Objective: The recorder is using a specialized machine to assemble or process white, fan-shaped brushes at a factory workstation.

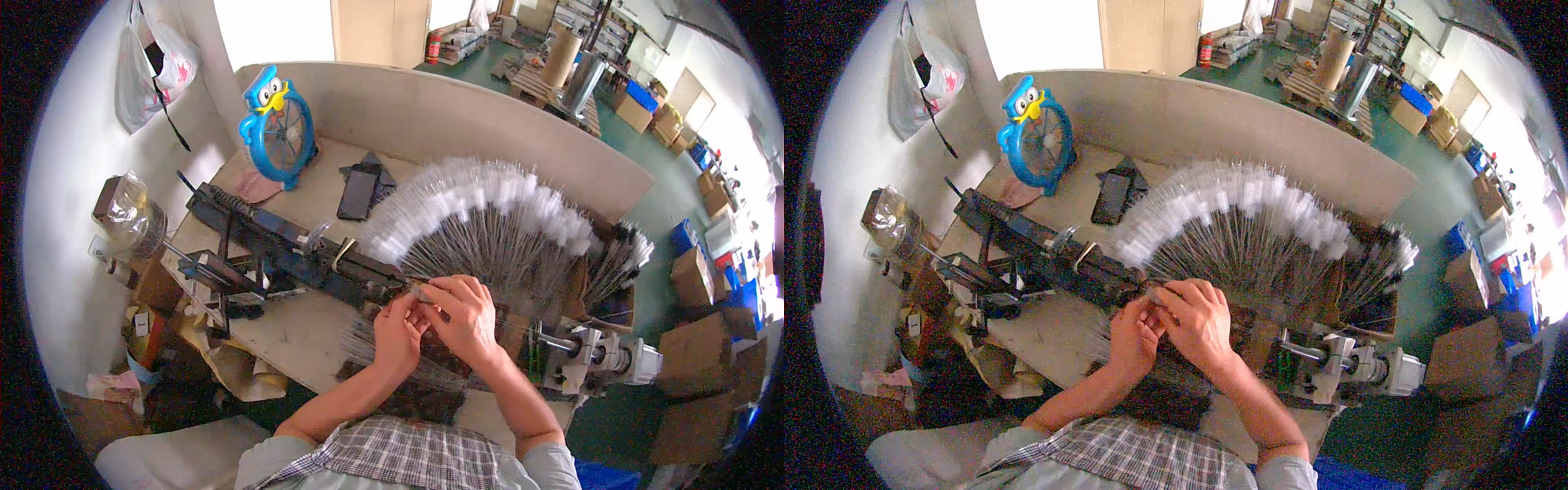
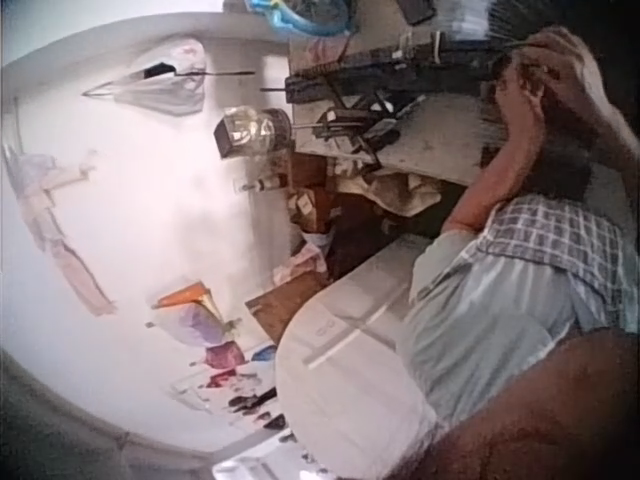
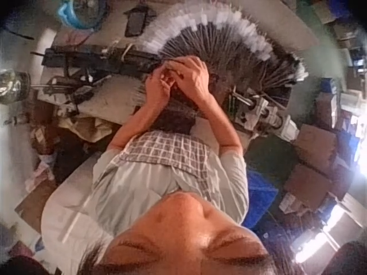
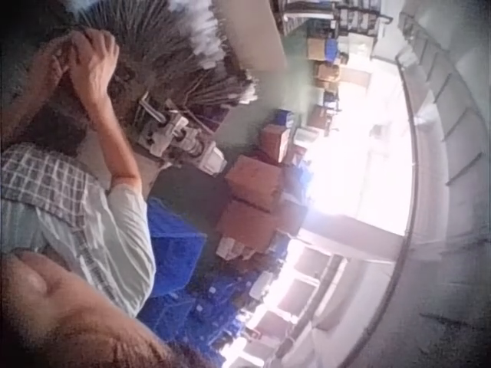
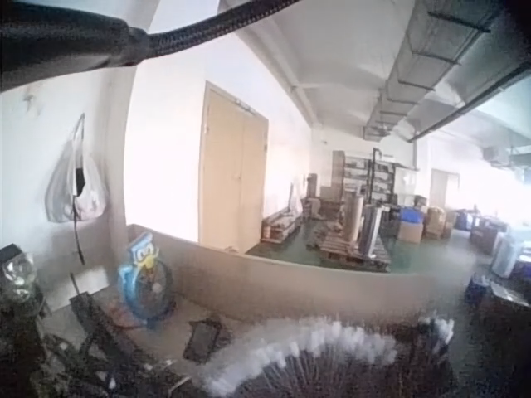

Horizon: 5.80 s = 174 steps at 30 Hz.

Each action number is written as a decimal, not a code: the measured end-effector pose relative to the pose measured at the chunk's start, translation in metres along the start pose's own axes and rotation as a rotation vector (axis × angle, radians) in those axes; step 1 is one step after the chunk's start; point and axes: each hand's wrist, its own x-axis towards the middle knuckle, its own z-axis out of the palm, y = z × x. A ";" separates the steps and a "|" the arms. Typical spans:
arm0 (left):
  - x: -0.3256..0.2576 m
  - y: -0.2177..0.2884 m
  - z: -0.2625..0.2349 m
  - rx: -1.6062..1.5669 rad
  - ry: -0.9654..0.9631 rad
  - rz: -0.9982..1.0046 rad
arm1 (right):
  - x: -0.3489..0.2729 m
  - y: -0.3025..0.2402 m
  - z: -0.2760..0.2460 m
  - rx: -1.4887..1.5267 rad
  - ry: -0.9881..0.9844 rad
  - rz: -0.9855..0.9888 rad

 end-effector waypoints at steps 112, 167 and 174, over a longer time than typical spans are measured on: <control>-0.040 0.089 0.039 -0.404 -0.268 -0.614 | -0.137 0.036 -0.041 -0.067 -0.625 0.531; -0.034 0.050 -0.022 1.449 -0.699 0.937 | -0.013 0.059 -0.116 -0.069 -0.606 0.427; -0.032 0.030 -0.038 0.992 -0.356 0.118 | 0.023 0.031 -0.012 0.189 -0.306 0.012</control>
